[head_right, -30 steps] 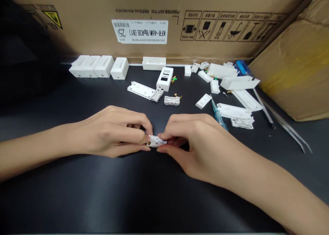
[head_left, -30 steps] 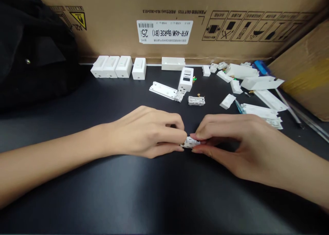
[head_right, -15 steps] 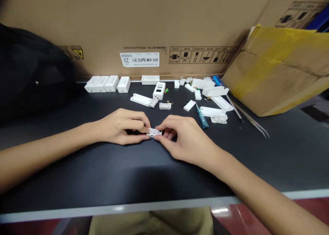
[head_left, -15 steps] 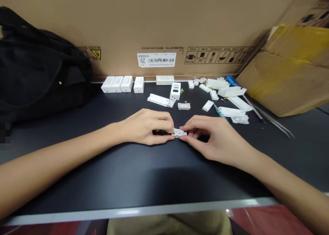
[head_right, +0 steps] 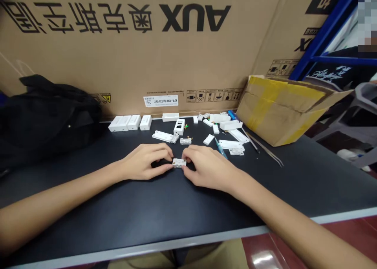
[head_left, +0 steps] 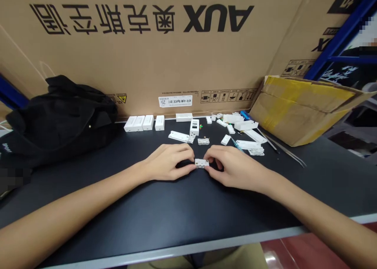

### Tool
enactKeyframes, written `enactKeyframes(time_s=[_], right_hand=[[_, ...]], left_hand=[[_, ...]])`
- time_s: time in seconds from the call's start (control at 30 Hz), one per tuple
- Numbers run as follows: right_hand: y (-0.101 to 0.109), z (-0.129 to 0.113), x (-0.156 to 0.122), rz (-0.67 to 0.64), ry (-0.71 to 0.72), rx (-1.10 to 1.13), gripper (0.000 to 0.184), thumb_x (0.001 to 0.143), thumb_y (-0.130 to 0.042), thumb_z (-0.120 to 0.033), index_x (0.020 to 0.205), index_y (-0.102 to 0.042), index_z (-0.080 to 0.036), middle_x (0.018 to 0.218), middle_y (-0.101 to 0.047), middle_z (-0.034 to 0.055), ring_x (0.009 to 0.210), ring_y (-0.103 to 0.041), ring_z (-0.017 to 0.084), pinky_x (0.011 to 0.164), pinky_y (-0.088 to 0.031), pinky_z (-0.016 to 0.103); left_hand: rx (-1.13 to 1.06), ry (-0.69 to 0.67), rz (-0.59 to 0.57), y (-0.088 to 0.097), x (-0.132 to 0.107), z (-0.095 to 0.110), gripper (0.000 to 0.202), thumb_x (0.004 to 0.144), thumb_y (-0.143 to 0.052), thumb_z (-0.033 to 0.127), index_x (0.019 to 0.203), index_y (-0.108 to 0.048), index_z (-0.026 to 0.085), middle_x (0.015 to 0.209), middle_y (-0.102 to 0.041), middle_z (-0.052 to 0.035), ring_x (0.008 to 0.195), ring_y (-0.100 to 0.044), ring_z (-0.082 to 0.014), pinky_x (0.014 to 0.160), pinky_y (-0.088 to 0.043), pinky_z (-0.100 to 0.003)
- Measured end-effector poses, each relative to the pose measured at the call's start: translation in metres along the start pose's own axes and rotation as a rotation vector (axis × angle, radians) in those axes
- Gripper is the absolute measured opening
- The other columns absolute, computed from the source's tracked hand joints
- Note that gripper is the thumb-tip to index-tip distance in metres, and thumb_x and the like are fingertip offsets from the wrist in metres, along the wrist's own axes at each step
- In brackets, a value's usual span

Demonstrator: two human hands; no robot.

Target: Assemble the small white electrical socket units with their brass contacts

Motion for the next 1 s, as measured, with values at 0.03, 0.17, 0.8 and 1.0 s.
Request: enactKeyframes(time_s=[0.03, 0.17, 0.8, 1.0], right_hand=[[0.003, 0.003, 0.005, -0.021, -0.006, -0.03, 0.006, 0.095, -0.067, -0.023, 0.09, -0.068, -0.019, 0.085, -0.071, 0.004, 0.07, -0.06, 0.017, 0.066, -0.042, 0.031], [0.013, 0.015, 0.025, -0.078, 0.003, -0.13, 0.014, 0.097, -0.067, -0.03, 0.087, -0.067, -0.02, 0.09, -0.072, 0.0068, 0.075, -0.063, 0.02, 0.067, -0.04, 0.032], [0.032, 0.063, 0.027, 0.038, -0.011, -0.101, 0.023, 0.096, -0.064, -0.04, 0.097, -0.076, -0.02, 0.084, -0.074, 0.0054, 0.073, -0.064, 0.021, 0.068, -0.042, 0.033], [0.034, 0.023, 0.019, 0.019, 0.195, 0.165, 0.018, 0.097, -0.07, -0.037, 0.096, -0.078, -0.021, 0.073, -0.066, -0.0014, 0.061, -0.057, 0.014, 0.061, -0.039, 0.029]], left_hand=[[0.034, 0.051, 0.029, 0.003, 0.0, -0.006, 0.022, 0.11, -0.057, 0.038, 0.106, -0.07, 0.021, 0.112, -0.077, -0.0045, 0.094, -0.072, -0.018, 0.081, -0.059, -0.028], [0.185, 0.288, 0.149, 0.014, -0.003, -0.039, 0.02, 0.107, -0.054, 0.031, 0.111, -0.068, 0.018, 0.128, -0.073, -0.0144, 0.117, -0.065, -0.0325, 0.1, -0.06, -0.052], [-0.243, -0.155, 0.031, 0.007, -0.001, 0.0, 0.019, 0.104, -0.069, 0.017, 0.123, -0.068, 0.017, 0.116, -0.08, -0.0103, 0.107, -0.077, -0.02, 0.096, -0.064, -0.031], [-0.309, -0.123, 0.032, 0.01, -0.001, -0.004, 0.033, 0.099, -0.077, 0.025, 0.128, -0.064, 0.017, 0.122, -0.078, -0.0119, 0.11, -0.077, -0.0213, 0.098, -0.063, -0.031]])
Point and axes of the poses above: each hand's wrist, its own x-axis towards the middle knuckle, its own y-axis out of the back of the hand, z = x × y, the point moved 9 cm from there along x, towards the middle knuckle
